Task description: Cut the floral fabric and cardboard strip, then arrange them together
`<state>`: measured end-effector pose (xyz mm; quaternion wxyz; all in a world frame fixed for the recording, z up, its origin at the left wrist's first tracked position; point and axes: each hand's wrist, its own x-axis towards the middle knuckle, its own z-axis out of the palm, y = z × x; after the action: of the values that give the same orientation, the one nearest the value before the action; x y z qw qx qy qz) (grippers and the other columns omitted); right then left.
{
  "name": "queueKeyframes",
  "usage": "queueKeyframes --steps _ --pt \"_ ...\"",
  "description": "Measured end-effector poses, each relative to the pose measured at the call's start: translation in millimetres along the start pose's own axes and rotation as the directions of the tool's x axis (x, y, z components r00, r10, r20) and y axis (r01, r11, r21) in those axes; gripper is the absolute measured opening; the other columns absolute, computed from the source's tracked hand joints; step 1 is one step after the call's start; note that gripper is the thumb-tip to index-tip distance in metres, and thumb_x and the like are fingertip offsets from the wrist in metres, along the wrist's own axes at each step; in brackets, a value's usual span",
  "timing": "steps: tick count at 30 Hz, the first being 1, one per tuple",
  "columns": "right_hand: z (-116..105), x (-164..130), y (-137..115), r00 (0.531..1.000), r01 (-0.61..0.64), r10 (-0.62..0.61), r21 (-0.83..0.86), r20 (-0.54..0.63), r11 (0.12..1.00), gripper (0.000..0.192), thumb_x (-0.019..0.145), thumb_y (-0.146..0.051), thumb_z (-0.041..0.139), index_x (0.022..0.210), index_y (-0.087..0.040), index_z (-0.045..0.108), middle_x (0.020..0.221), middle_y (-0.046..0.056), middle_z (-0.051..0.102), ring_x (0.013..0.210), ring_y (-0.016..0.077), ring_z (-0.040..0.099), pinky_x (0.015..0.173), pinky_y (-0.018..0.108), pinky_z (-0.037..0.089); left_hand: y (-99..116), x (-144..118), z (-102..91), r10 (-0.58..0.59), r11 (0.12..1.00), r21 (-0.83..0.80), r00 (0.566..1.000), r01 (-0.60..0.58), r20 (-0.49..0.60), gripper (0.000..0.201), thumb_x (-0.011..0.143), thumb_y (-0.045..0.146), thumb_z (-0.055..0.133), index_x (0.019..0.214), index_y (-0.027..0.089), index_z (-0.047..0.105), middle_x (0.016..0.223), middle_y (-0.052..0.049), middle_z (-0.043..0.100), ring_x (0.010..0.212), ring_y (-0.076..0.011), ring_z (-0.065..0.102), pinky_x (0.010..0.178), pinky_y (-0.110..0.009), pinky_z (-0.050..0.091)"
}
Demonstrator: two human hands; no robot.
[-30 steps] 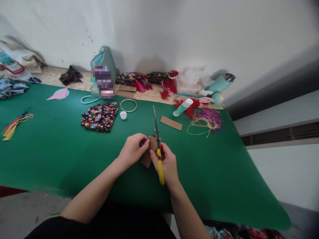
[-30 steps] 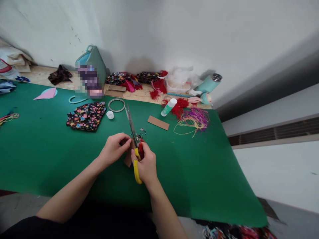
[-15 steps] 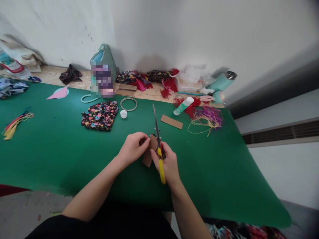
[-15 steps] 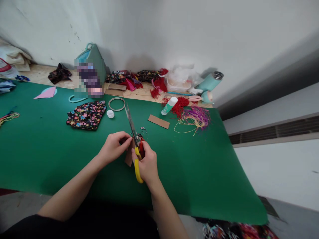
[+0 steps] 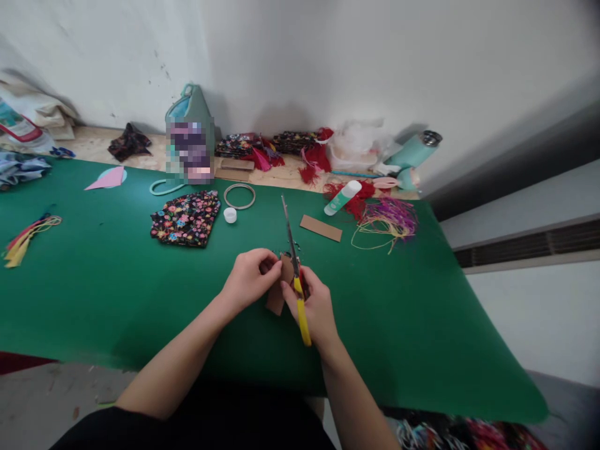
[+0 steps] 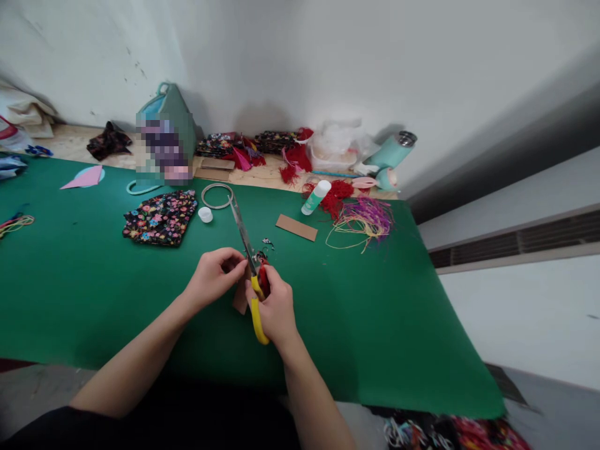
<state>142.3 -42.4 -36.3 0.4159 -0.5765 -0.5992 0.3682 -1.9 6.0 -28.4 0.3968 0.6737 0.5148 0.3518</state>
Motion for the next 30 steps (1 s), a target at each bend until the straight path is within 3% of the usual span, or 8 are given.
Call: queueKeyframes --steps 7,12,22,30 --pt "-2.7 1.0 -1.4 0.999 -0.04 0.04 -0.006 0.034 0.999 0.019 0.079 -0.031 0.06 0.09 -0.015 0.057 0.064 -0.003 0.049 0.053 0.0118 0.042 0.05 0.024 0.038 -1.6 0.7 -0.4 -0.004 0.997 0.072 1.0 0.002 0.028 0.015 0.081 0.019 0.051 0.068 0.017 0.06 0.059 0.002 0.059 0.053 -0.0098 0.053 0.051 -0.02 0.038" --pt "-2.6 2.4 -0.5 0.997 -0.063 0.061 0.037 0.056 0.997 0.022 0.078 -0.032 0.061 0.09 -0.015 0.057 0.064 -0.003 0.048 0.054 0.012 0.042 0.05 0.024 0.038 -0.1 -1.3 3.4 -0.085 0.996 -0.029 0.996 0.085 -0.003 0.016 0.081 0.022 0.05 0.069 0.017 0.06 0.059 0.002 0.061 0.052 -0.0101 0.055 0.052 -0.021 0.04" --pt "-3.4 2.8 -2.4 0.992 -0.09 0.08 0.104 0.098 0.99 0.019 0.078 -0.031 0.06 0.091 -0.016 0.055 0.066 -0.003 0.049 0.056 0.0124 0.045 0.053 0.024 0.04 0.3 -0.9 2.1 -0.053 0.997 0.057 0.999 0.054 -0.011 0.017 0.081 0.021 0.051 0.067 0.017 0.06 0.059 0.001 0.059 0.052 -0.0101 0.052 0.051 -0.021 0.038" --pt "-5.1 5.5 -3.3 0.997 -0.065 0.058 0.136 0.057 0.989 0.016 0.076 -0.03 0.062 0.08 -0.02 0.051 0.061 -0.006 0.042 0.052 0.011 0.041 0.047 0.022 0.035 2.2 -2.1 4.4 -0.108 0.989 -0.099 0.994 0.106 -0.02 0.018 0.081 0.027 0.051 0.07 0.017 0.06 0.06 0.001 0.06 0.05 -0.0106 0.055 0.05 -0.022 0.042"
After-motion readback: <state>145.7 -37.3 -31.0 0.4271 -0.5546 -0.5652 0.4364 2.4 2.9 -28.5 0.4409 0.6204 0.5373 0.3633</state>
